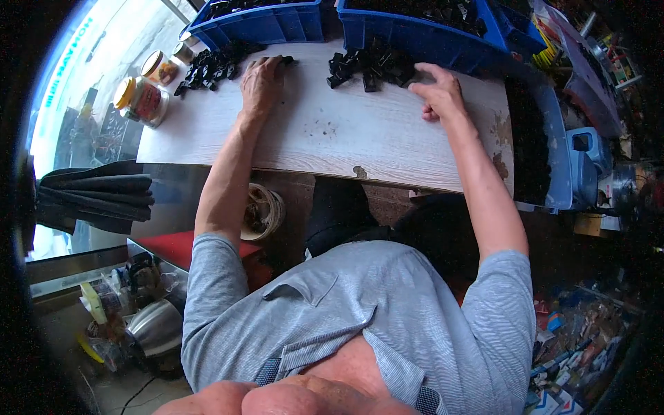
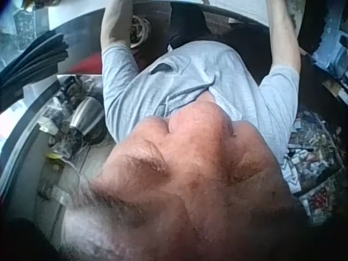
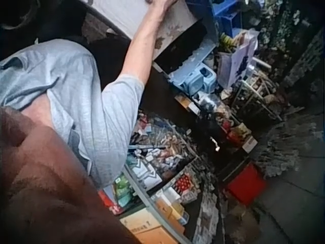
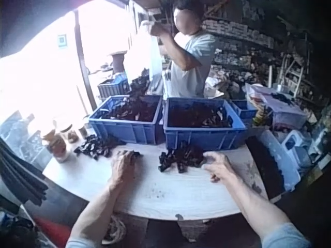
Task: Assembling small black plastic components by pressing them together at a workbench.
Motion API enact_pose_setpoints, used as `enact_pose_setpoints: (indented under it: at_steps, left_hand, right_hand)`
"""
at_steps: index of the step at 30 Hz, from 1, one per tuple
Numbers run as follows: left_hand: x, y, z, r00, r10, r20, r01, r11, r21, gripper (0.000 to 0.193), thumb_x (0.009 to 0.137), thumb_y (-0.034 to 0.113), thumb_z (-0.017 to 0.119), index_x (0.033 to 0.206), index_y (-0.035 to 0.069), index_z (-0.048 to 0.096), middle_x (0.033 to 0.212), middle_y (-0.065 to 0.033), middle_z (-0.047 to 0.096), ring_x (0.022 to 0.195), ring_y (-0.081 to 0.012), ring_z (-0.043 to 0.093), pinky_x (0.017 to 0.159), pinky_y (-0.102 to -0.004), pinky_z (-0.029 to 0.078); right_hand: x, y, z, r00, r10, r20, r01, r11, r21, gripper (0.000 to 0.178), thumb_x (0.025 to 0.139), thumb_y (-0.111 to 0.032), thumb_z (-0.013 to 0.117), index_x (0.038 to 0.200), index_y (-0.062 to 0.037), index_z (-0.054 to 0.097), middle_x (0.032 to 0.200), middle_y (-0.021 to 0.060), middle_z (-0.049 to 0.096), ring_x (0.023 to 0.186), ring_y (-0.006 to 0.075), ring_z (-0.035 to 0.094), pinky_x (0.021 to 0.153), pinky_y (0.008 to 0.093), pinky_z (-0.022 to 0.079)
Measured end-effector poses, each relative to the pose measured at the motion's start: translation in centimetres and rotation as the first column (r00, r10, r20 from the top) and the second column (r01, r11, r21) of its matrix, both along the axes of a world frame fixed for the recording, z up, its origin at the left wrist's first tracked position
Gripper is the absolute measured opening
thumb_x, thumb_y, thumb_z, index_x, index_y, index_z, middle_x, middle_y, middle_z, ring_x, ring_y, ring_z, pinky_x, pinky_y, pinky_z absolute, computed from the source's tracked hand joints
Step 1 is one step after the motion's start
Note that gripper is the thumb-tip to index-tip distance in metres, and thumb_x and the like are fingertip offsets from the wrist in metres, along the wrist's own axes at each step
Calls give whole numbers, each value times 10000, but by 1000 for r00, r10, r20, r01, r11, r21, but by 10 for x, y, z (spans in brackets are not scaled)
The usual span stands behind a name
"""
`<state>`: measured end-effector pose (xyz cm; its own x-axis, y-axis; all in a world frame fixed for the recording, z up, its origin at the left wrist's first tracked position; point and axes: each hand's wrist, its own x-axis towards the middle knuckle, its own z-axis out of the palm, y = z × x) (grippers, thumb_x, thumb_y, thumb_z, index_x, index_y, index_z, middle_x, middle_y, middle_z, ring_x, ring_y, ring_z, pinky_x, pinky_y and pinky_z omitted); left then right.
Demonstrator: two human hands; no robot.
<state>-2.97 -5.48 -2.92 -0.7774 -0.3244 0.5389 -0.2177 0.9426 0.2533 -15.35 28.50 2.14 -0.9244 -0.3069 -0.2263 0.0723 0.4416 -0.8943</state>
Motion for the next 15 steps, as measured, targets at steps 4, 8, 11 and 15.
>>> enact_pose_setpoints:
  at_steps: [4,8,11,15]
  left_hand:
    - [-1,1,1,1000,5,-7,-4,999,51,218,908,225,626,1055,113,742,1041,-136,707,967,-364,647,861,-453,511]
    - [-1,-5,-1,1000,19,7,-19,993,116,213,907,235,611,1009,121,758,1015,-142,711,935,-364,657,843,-455,507]
    - [-3,-2,-5,995,97,12,-97,983,157,236,891,227,616,1060,128,749,1038,-140,714,954,-362,649,851,-452,506]
    - [4,8,-5,997,-33,-74,37,998,46,330,833,137,637,1155,128,708,1040,-129,712,986,-354,635,880,-444,507]
  right_hand:
    - [-7,-13,-5,996,30,-82,-21,995,102,483,829,-140,741,1300,-156,640,656,41,583,436,96,502,372,280,451]
    - [-8,-18,-5,993,51,-107,-35,988,150,432,836,-146,741,1260,-141,655,658,42,588,413,95,486,358,283,431]
    - [-11,-16,-10,991,65,-119,-49,990,136,384,843,-161,745,1215,-123,660,652,40,590,400,100,484,352,286,424]
    - [-3,-15,-6,998,12,-59,-4,991,136,336,856,-200,757,1166,-110,663,615,38,574,404,108,501,352,288,428]
